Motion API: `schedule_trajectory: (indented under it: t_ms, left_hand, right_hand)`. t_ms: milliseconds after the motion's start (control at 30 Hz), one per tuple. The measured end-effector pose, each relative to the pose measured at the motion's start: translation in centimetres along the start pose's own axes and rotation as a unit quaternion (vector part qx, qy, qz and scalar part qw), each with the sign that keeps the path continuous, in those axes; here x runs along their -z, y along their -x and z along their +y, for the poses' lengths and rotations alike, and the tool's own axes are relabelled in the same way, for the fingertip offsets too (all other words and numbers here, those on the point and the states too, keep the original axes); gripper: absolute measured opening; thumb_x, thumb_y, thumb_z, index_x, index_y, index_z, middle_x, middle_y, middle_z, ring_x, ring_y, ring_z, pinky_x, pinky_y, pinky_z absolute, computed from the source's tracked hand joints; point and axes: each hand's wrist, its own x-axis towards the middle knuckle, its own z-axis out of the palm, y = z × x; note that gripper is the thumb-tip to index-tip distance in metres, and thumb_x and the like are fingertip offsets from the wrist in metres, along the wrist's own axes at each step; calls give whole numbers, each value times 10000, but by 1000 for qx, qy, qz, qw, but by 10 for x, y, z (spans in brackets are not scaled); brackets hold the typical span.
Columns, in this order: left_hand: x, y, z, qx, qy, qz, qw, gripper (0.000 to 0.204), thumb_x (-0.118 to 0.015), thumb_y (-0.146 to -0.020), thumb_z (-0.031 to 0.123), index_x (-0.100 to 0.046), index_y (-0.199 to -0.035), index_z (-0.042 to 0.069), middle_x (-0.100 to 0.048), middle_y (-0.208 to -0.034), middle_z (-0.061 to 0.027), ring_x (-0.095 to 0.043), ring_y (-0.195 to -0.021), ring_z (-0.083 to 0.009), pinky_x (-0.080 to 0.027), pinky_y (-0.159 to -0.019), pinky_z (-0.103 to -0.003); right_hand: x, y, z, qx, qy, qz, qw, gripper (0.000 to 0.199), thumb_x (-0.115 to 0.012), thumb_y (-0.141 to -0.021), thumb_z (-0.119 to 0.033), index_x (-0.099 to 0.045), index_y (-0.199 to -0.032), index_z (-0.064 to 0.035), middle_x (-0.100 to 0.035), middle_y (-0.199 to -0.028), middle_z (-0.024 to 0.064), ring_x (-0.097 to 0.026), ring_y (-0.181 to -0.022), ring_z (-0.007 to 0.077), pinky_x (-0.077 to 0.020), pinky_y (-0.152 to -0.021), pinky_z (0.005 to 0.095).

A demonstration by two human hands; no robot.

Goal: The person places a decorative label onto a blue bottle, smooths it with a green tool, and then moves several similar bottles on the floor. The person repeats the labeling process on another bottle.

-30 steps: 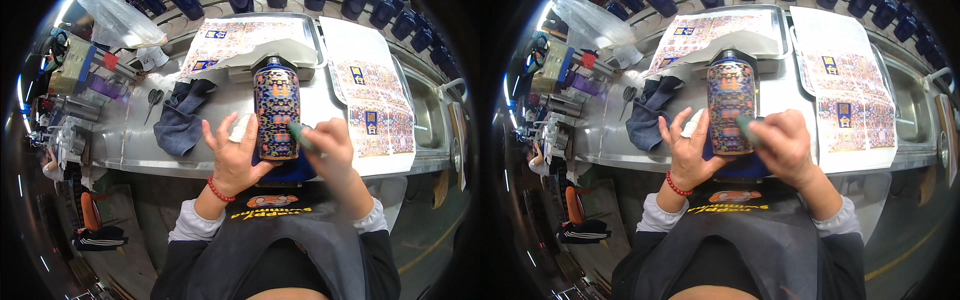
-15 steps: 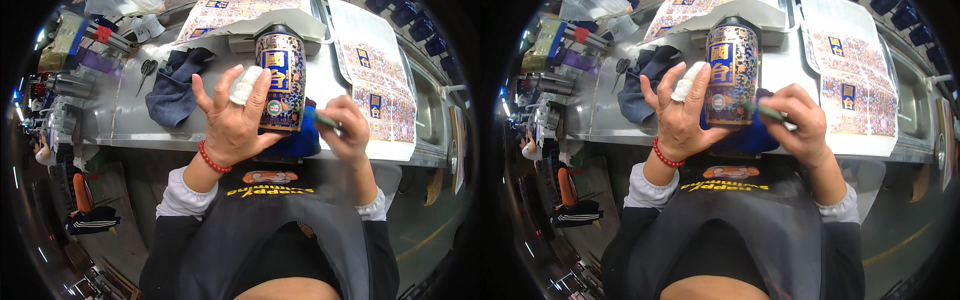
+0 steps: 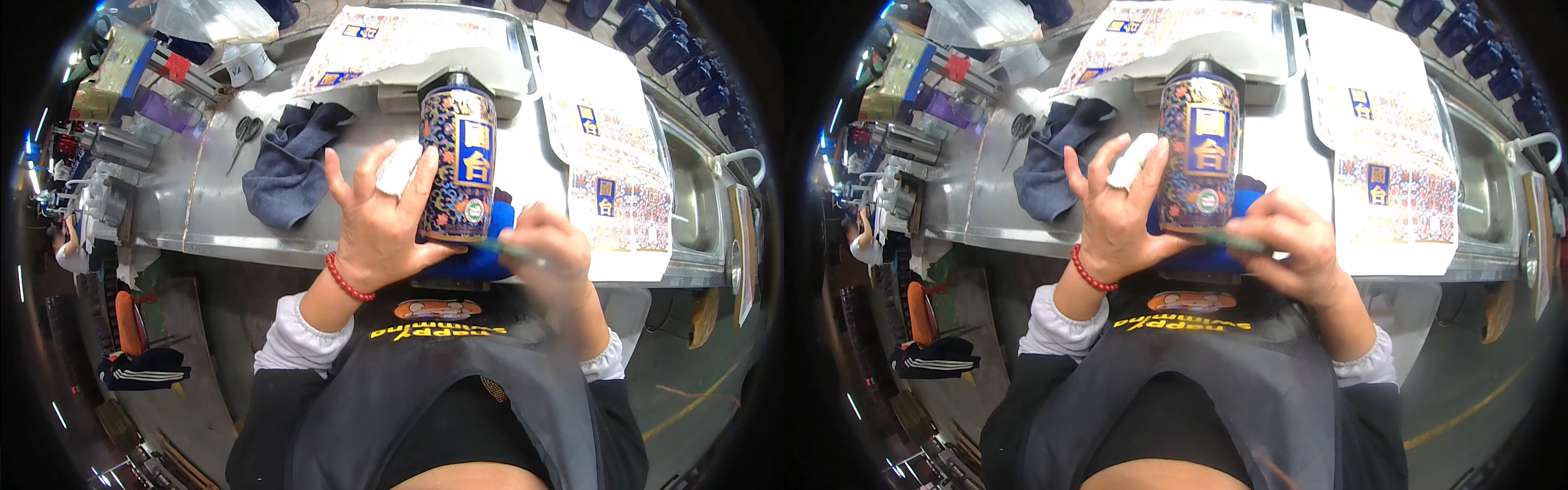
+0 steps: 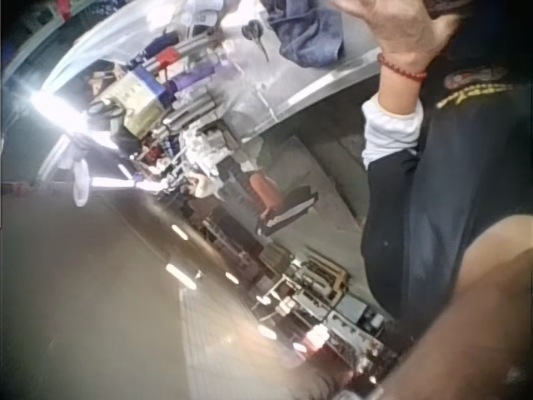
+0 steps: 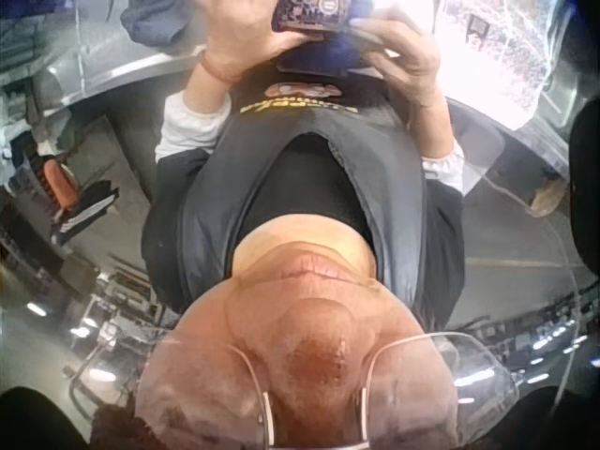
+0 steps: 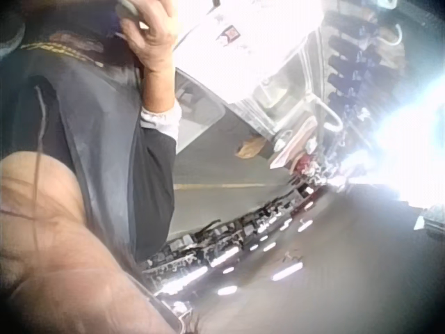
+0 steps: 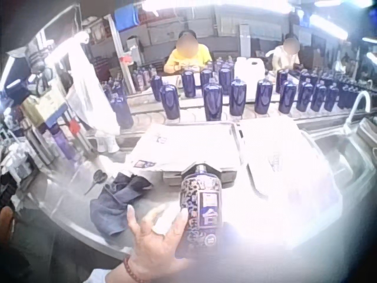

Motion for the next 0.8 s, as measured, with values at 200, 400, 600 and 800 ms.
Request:
schedule_trajectory:
  t_ms: [200,400,600,800]
  left_hand:
    - [-18,9,-3,30,56,0,998,1188,-730,-732,739,-318,-1521,-49,-441,-1479,-176,-309,-1394,-368,-23,-1169,-657]
    - [-19,9,-21,-71,145,4,987,1079,-500,-816,858,-430,-1508,33,-517,-1432,-140,-330,-1386,-376,-45,-1186,-636]
    - [-8,-9,-34,-79,139,0,987,833,-349,-946,776,-650,-1359,117,-653,-1305,-66,-442,-1308,-262,-42,-1220,-593]
    - [-4,-13,-27,-167,92,13,982,704,-301,-999,706,-712,-1286,212,-701,-1250,42,-477,-1295,-216,-67,-1231,-579]
  right_hand:
    - [-2,-2,1,-15,54,22,998,373,-843,-657,-20,-733,-1011,-69,-611,-876,74,-587,-781,254,-469,-698,361]
    - [5,-26,14,-129,-101,4,986,190,-786,-788,-43,-733,-969,-24,-660,-819,82,-639,-734,197,-485,-657,311]
    - [17,-75,19,-71,-19,-31,997,150,-754,-789,10,-712,-932,-3,-623,-764,75,-624,-673,172,-467,-589,316]
    - [36,-122,20,-116,71,35,990,147,-758,-862,-101,-703,-968,-14,-631,-777,48,-580,-676,130,-437,-590,284]
